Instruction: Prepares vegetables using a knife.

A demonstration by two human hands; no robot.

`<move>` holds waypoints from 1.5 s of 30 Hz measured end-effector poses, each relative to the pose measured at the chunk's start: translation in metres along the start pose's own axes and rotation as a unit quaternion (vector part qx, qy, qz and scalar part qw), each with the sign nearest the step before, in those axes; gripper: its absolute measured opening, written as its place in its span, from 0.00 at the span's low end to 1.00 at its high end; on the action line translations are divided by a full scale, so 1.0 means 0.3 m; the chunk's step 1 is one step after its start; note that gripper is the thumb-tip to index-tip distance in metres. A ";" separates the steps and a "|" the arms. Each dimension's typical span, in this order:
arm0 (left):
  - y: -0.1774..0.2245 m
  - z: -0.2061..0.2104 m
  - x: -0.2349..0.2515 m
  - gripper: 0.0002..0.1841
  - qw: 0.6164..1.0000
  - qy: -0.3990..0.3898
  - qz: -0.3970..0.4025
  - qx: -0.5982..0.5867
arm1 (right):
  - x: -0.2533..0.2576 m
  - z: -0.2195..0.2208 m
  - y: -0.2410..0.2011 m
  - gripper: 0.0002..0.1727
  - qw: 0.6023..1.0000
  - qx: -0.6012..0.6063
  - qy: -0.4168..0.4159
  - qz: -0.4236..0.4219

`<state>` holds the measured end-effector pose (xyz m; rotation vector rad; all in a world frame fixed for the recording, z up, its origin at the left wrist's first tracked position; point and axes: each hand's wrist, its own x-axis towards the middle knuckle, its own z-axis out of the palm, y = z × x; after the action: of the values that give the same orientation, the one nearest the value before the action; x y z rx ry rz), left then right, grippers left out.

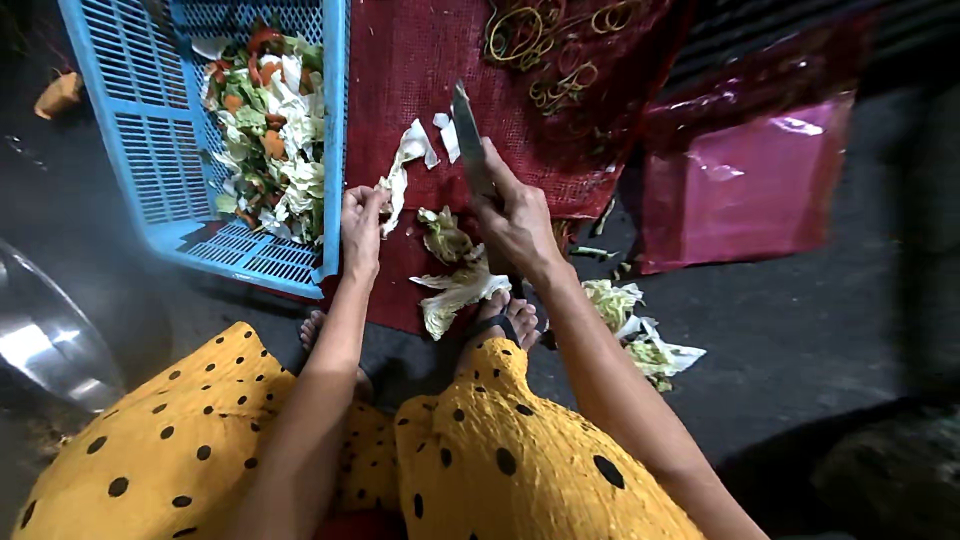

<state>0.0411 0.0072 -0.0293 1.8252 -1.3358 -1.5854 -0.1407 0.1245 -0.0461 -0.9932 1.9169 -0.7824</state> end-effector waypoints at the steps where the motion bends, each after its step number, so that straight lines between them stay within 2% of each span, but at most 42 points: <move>1: 0.009 0.012 0.014 0.09 0.999 0.025 0.040 0.020 | -0.030 -0.010 -0.005 0.39 1.000 0.019 0.011 -0.006; 4: 0.045 0.057 0.040 0.19 0.987 0.056 0.091 0.122 | -0.072 -0.022 -0.012 0.40 0.999 0.013 0.040 0.007; 6: 0.075 0.090 0.044 0.36 0.963 0.014 0.126 0.240 | -0.084 -0.026 -0.019 0.41 0.999 -0.005 0.037 0.012; 7: 0.079 0.107 0.054 0.43 0.941 -0.010 0.148 0.303 | -0.087 -0.025 -0.023 0.41 0.999 -0.004 0.032 0.014; 8: 0.078 0.125 0.068 0.45 0.919 -0.027 0.162 0.359 | -0.084 -0.023 -0.026 0.41 0.999 0.001 0.030 0.016; 10: 0.065 0.149 0.112 0.35 0.895 -0.052 0.183 0.403 | -0.071 -0.028 -0.034 0.41 0.999 0.016 0.030 0.017; 12: 0.085 0.155 0.128 0.21 0.893 -0.078 0.181 0.404 | -0.064 -0.060 -0.030 0.40 0.998 0.038 0.043 0.021; 14: 0.127 0.148 0.075 0.13 0.888 -0.117 0.180 0.406 | -0.080 -0.114 -0.017 0.39 0.996 0.063 0.066 0.019; 16: 0.171 0.154 -0.041 0.11 0.877 -0.209 0.175 0.396 | -0.097 -0.187 0.000 0.39 0.993 0.067 0.096 0.013; 18: 0.178 0.185 -0.194 0.11 0.849 -0.366 0.155 0.349 | -0.119 -0.259 0.020 0.40 0.991 0.053 0.124 0.009; 19: 0.184 0.211 -0.251 0.16 0.814 -0.469 0.120 0.321 | -0.123 -0.295 0.027 0.41 0.990 0.041 0.137 0.006; 20: 0.198 0.235 -0.286 0.22 0.761 -0.568 0.087 0.301 | -0.126 -0.327 0.031 0.41 0.988 0.030 0.152 -0.001; 21: 0.206 0.255 -0.303 0.24 0.726 -0.620 0.075 0.290 | -0.132 -0.356 0.026 0.41 0.986 0.019 0.165 -0.008; 22: 0.201 0.266 -0.304 0.21 0.738 -0.607 0.079 0.283 | -0.141 -0.380 0.019 0.41 0.984 0.009 0.178 -0.011; 23: 0.190 0.272 -0.284 0.18 0.785 -0.542 0.089 0.287 | -0.150 -0.398 0.015 0.41 0.982 0.000 0.187 -0.011; 25: 0.176 0.282 -0.178 0.19 0.877 -0.344 0.106 0.319 | -0.173 -0.416 0.014 0.41 0.980 -0.003 0.198 -0.019; 26: 0.179 0.285 -0.106 0.23 0.903 -0.248 0.104 0.336 | -0.177 -0.411 0.017 0.41 0.980 0.005 0.198 -0.022; 28: 0.204 0.295 0.021 0.34 0.922 -0.123 0.075 0.359 | -0.171 -0.376 0.021 0.41 0.980 0.035 0.192 -0.024; 29: 0.211 0.305 0.060 0.38 0.922 -0.097 0.063 0.368 | -0.167 -0.350 0.020 0.41 0.981 0.044 0.188 -0.021; 31: 0.218 0.338 0.092 0.38 0.911 -0.083 0.061 0.400 | -0.162 -0.294 0.009 0.41 0.983 0.053 0.176 -0.016; 33: 0.205 0.381 0.090 0.28 0.889 -0.081 0.081 0.444 | -0.167 -0.245 -0.006 0.40 0.986 0.056 0.160 -0.006; 36: 0.153 0.409 0.071 0.16 0.878 -0.082 0.125 0.455 | -0.187 -0.214 -0.008 0.41 0.989 0.046 0.139 0.000; 39: 0.162 0.341 0.053 0.14 0.900 -0.149 0.139 0.384 | -0.209 -0.220 0.018 0.41 0.989 0.041 0.139 0.001; 41: 0.227 0.239 0.022 0.16 0.922 -0.188 0.158 0.301 | -0.216 -0.230 0.036 0.40 0.990 0.044 0.130 -0.009; 43: 0.338 0.105 -0.006 0.17 0.941 -0.154 0.206 0.221 | -0.225 -0.227 0.049 0.40 0.991 0.043 0.125 -0.012; 45: 0.441 -0.056 0.006 0.18 0.927 -0.009 0.264 0.265 | -0.239 -0.208 0.054 0.39 0.994 0.036 0.099 -0.011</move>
<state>0.0027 -0.0623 0.0780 1.5007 -2.1950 -1.0146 -0.1752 0.2031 -0.0025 -0.9238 2.0331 -0.9876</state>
